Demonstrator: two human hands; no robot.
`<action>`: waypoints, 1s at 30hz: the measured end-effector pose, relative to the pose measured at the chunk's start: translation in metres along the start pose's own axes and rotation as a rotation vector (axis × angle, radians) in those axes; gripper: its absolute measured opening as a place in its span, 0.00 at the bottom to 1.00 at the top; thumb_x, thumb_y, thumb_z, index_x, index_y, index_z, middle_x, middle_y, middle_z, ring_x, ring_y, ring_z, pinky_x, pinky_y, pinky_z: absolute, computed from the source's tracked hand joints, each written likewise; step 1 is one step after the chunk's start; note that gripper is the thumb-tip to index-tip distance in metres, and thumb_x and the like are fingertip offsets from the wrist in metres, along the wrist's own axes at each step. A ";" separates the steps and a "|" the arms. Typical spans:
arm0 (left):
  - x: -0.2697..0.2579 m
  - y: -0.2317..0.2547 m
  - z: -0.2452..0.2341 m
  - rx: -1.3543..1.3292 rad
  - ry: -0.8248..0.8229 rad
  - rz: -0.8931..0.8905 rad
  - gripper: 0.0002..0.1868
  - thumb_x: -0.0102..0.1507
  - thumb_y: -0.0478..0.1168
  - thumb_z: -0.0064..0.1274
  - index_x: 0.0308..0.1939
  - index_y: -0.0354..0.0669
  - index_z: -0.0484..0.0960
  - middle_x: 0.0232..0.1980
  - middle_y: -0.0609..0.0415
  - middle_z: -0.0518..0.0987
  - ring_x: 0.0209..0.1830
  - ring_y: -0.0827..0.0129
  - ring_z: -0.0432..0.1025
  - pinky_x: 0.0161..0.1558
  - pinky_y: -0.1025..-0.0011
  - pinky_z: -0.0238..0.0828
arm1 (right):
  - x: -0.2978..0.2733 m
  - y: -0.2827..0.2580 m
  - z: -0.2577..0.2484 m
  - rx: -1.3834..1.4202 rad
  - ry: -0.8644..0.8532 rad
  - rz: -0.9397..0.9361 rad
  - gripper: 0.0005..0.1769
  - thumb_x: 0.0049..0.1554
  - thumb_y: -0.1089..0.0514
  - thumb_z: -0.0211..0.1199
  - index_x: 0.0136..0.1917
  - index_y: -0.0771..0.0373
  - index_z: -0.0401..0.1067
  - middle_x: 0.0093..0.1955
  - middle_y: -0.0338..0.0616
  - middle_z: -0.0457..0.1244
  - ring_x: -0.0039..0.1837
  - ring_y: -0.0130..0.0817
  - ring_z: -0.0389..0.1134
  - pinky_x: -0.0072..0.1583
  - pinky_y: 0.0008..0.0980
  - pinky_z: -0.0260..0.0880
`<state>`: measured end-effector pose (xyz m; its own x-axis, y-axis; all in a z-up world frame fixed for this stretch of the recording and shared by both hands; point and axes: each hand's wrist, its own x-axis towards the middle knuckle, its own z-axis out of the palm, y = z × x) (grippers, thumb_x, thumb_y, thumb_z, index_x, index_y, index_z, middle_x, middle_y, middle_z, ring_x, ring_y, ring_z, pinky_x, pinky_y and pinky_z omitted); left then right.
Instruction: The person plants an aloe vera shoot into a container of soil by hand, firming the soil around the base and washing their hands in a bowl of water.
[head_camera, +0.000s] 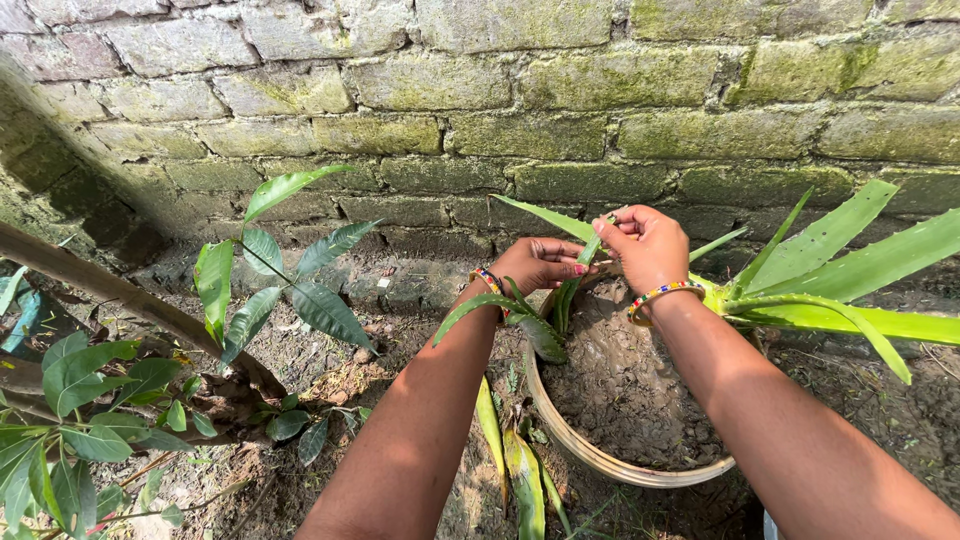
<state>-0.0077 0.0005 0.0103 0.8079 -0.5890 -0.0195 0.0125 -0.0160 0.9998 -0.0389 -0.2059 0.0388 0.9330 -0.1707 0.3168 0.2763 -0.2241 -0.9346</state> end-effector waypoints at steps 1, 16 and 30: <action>0.000 0.001 0.001 0.007 0.001 -0.007 0.21 0.63 0.36 0.61 0.60 0.41 0.82 0.52 0.56 0.87 0.50 0.78 0.79 0.50 0.76 0.73 | 0.001 0.000 0.000 0.020 0.014 -0.004 0.10 0.56 0.57 0.73 0.48 0.65 0.78 0.40 0.38 0.70 0.39 0.21 0.69 0.42 0.23 0.71; 0.022 -0.036 -0.022 -0.189 0.252 -0.124 0.19 0.66 0.45 0.57 0.60 0.46 0.81 0.44 0.58 0.85 0.34 0.77 0.77 0.38 0.76 0.78 | -0.006 -0.034 -0.034 -0.038 -0.104 0.071 0.31 0.69 0.41 0.49 0.44 0.67 0.81 0.38 0.43 0.71 0.39 0.25 0.71 0.44 0.24 0.72; 0.018 -0.068 -0.074 0.434 0.633 -0.179 0.43 0.45 0.40 0.79 0.62 0.58 0.75 0.54 0.55 0.83 0.53 0.64 0.78 0.48 0.65 0.82 | -0.046 -0.024 -0.046 -0.766 -0.538 -0.351 0.29 0.44 0.58 0.68 0.61 0.53 0.77 0.45 0.43 0.72 0.44 0.40 0.73 0.49 0.38 0.74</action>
<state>0.0495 0.0503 -0.0575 0.9989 0.0220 -0.0425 0.0478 -0.4579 0.8877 -0.0991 -0.2373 0.0538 0.8597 0.4384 0.2621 0.5097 -0.7692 -0.3855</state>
